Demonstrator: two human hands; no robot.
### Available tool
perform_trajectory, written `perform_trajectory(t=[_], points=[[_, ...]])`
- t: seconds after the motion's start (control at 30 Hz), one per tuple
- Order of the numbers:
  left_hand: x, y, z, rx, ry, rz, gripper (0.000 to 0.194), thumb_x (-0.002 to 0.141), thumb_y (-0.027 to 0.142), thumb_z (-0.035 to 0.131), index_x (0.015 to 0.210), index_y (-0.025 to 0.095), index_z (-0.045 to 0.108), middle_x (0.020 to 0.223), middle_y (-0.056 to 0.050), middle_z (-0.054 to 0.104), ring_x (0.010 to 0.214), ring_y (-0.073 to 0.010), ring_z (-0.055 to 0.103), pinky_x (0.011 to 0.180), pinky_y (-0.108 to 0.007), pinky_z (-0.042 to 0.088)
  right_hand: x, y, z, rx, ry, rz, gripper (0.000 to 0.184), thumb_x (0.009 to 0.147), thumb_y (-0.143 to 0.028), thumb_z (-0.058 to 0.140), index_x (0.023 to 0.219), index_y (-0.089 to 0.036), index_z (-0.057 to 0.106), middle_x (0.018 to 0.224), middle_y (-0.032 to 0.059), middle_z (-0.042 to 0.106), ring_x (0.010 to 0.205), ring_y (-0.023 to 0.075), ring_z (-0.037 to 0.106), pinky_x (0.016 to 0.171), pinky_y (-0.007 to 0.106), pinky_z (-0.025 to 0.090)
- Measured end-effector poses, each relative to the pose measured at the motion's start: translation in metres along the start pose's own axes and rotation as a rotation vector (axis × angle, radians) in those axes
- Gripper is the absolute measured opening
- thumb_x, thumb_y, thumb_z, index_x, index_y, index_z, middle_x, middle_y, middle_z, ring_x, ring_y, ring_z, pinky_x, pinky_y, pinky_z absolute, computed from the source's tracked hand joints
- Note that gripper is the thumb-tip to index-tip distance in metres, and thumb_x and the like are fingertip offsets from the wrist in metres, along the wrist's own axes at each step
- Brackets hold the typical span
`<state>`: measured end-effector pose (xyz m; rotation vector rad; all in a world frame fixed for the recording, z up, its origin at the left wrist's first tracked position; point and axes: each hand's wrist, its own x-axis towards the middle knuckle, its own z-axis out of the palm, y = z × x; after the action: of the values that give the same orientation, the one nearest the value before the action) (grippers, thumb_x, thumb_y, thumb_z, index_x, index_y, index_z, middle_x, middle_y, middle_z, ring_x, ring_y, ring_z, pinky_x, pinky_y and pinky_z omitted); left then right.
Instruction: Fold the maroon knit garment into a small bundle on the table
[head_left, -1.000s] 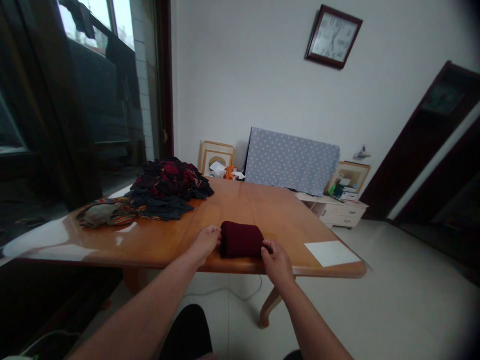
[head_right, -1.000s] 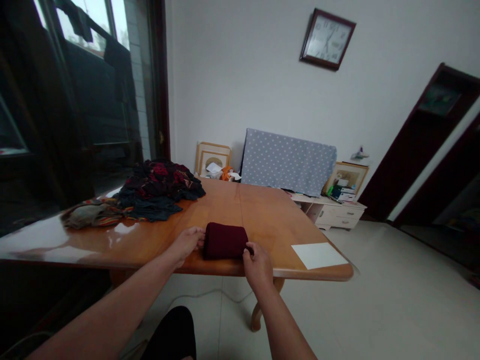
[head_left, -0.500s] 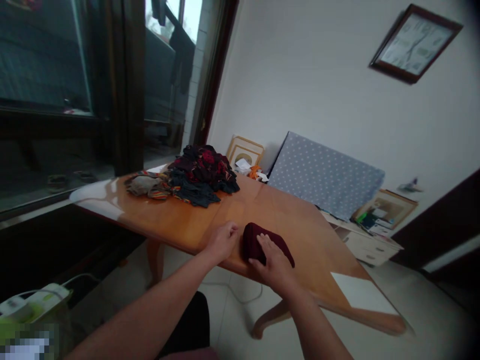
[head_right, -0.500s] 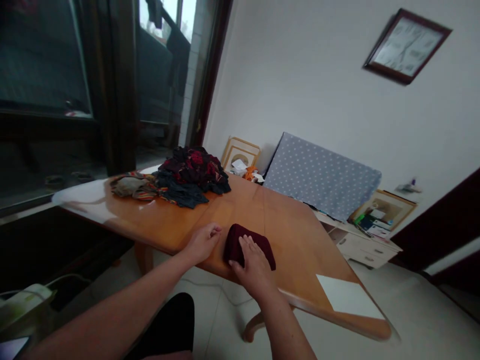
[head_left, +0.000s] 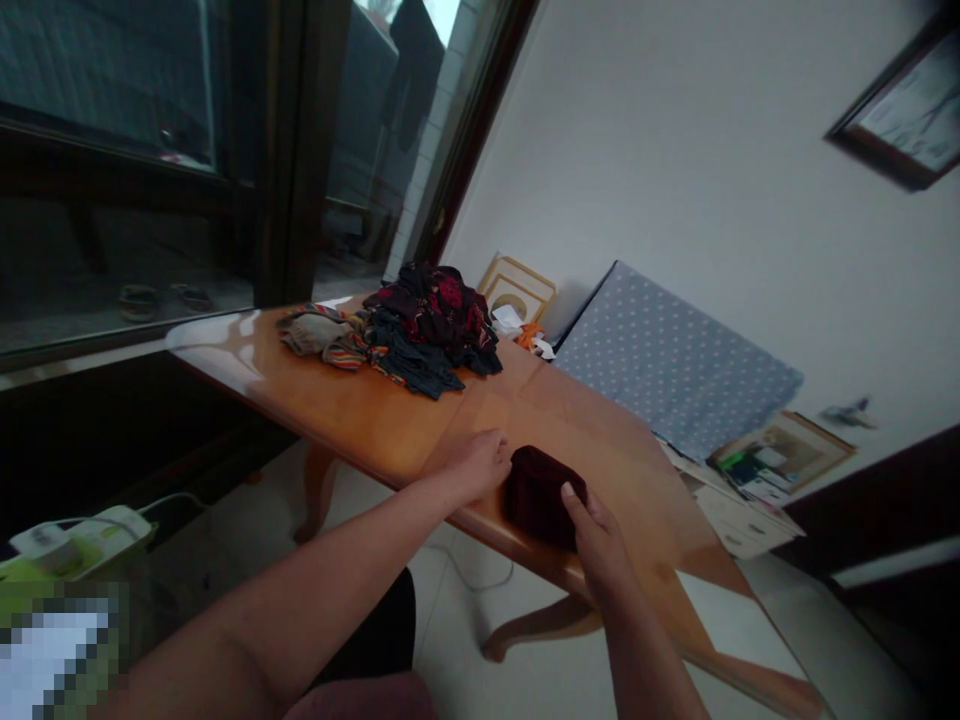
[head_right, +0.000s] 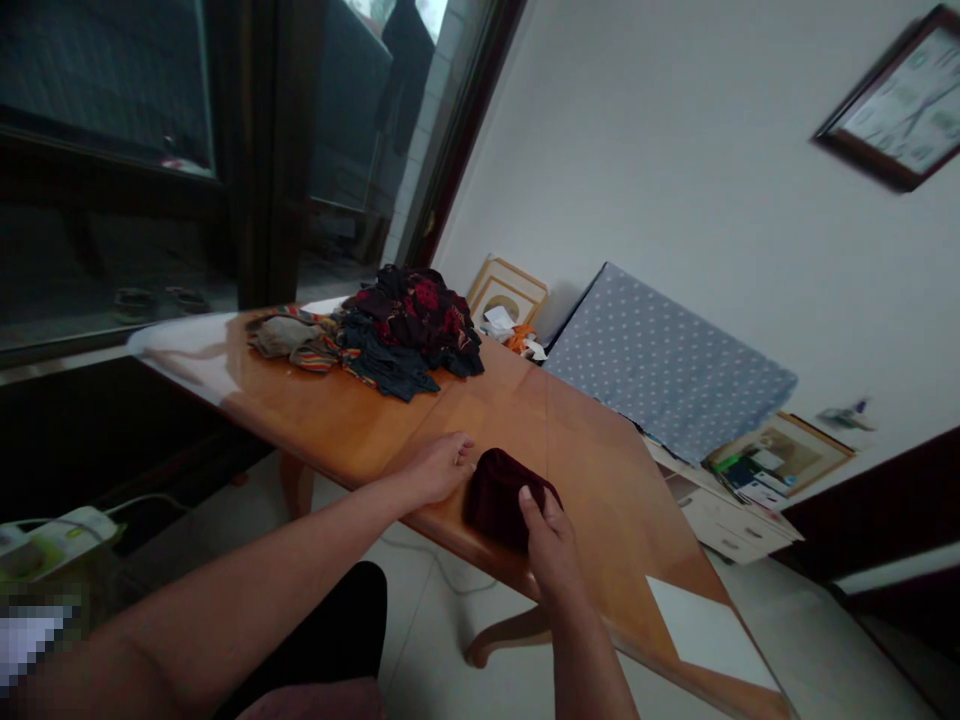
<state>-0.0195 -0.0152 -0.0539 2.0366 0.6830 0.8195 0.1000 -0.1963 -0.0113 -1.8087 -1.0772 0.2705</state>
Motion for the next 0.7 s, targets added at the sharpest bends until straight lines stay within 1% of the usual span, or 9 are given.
perform_trajectory(t=[0.1, 0.2, 0.33, 0.4, 0.47, 0.53, 0.57, 0.6, 0.7], points=[[0.012, 0.000, 0.007, 0.004, -0.042, 0.037, 0.039, 0.072, 0.020, 0.067, 0.111, 0.016, 0.065, 0.112, -0.013, 0.068, 0.098, -0.0261, 0.063, 0.084, -0.033, 0.046, 0.000, -0.001, 0.001, 0.011, -0.012, -0.025, 0.052, 0.096, -0.052, 0.048, 0.137, -0.021, 0.058, 0.131, 0.0089, 0.065, 0.128, 0.0262, 0.056, 0.110, 0.045, 0.043], [0.025, 0.001, 0.015, 0.009, -0.085, 0.085, 0.043, 0.068, 0.014, 0.066, 0.111, 0.019, 0.066, 0.114, -0.011, 0.069, 0.103, -0.0271, 0.062, 0.089, -0.034, 0.046, 0.001, -0.003, 0.002, 0.025, -0.026, -0.048, 0.052, 0.097, -0.051, 0.047, 0.139, -0.022, 0.056, 0.136, 0.0075, 0.062, 0.130, 0.0251, 0.053, 0.115, 0.045, 0.038], [0.041, 0.001, 0.023, 0.000, -0.142, 0.109, 0.027, 0.068, 0.014, 0.063, 0.093, 0.022, 0.071, 0.098, -0.006, 0.073, 0.095, -0.0245, 0.064, 0.084, -0.031, 0.047, 0.001, 0.003, 0.004, -0.057, -0.045, -0.087, 0.052, 0.097, -0.052, 0.046, 0.138, -0.023, 0.056, 0.137, 0.0077, 0.062, 0.131, 0.0254, 0.053, 0.114, 0.044, 0.039], [0.047, -0.002, 0.026, -0.010, -0.159, 0.088, 0.019, 0.072, 0.017, 0.061, 0.086, 0.022, 0.072, 0.091, -0.005, 0.074, 0.086, -0.0229, 0.065, 0.079, -0.031, 0.048, -0.002, 0.010, 0.008, -0.198, -0.065, -0.125, 0.055, 0.094, -0.052, 0.050, 0.140, -0.022, 0.054, 0.140, 0.0091, 0.059, 0.133, 0.0280, 0.051, 0.114, 0.047, 0.038], [0.050, -0.006, 0.026, -0.027, -0.166, 0.061, 0.015, 0.074, 0.019, 0.059, 0.083, 0.021, 0.071, 0.086, -0.005, 0.074, 0.081, -0.0220, 0.065, 0.076, -0.030, 0.048, -0.005, 0.017, 0.014, -0.369, -0.078, -0.183, 0.065, 0.089, -0.051, 0.058, 0.146, -0.022, 0.048, 0.147, 0.0103, 0.052, 0.138, 0.0315, 0.045, 0.116, 0.051, 0.035], [0.052, -0.010, 0.026, -0.053, -0.174, 0.041, 0.014, 0.075, 0.020, 0.059, 0.083, 0.021, 0.071, 0.085, -0.005, 0.074, 0.082, -0.0217, 0.065, 0.075, -0.030, 0.048, -0.007, 0.021, 0.018, -0.493, -0.081, -0.234, 0.072, 0.085, -0.048, 0.062, 0.150, -0.023, 0.043, 0.151, 0.0104, 0.046, 0.142, 0.0332, 0.039, 0.117, 0.054, 0.032], [0.052, -0.012, 0.026, -0.070, -0.181, 0.035, 0.014, 0.075, 0.020, 0.060, 0.082, 0.021, 0.071, 0.086, -0.005, 0.074, 0.083, -0.0218, 0.065, 0.075, -0.030, 0.048, -0.008, 0.022, 0.019, -0.526, -0.079, -0.243, 0.071, 0.086, -0.047, 0.060, 0.151, -0.023, 0.041, 0.152, 0.0101, 0.046, 0.143, 0.0329, 0.039, 0.116, 0.054, 0.033], [0.052, -0.013, 0.026, -0.090, -0.193, 0.030, 0.014, 0.074, 0.019, 0.060, 0.082, 0.021, 0.070, 0.086, -0.005, 0.074, 0.084, -0.0218, 0.065, 0.075, -0.029, 0.049, -0.007, 0.022, 0.019, -0.540, -0.074, -0.237, 0.068, 0.089, -0.046, 0.057, 0.150, -0.023, 0.042, 0.150, 0.0099, 0.048, 0.141, 0.0323, 0.041, 0.115, 0.053, 0.035], [0.052, -0.013, 0.025, -0.167, -0.258, 0.020, 0.020, 0.072, 0.014, 0.057, 0.085, 0.021, 0.070, 0.087, -0.004, 0.074, 0.084, -0.0205, 0.066, 0.074, -0.028, 0.050, -0.002, 0.019, 0.016, -0.519, -0.053, -0.187, 0.056, 0.094, -0.047, 0.048, 0.145, -0.024, 0.049, 0.141, 0.0103, 0.058, 0.130, 0.0308, 0.054, 0.108, 0.049, 0.043]])
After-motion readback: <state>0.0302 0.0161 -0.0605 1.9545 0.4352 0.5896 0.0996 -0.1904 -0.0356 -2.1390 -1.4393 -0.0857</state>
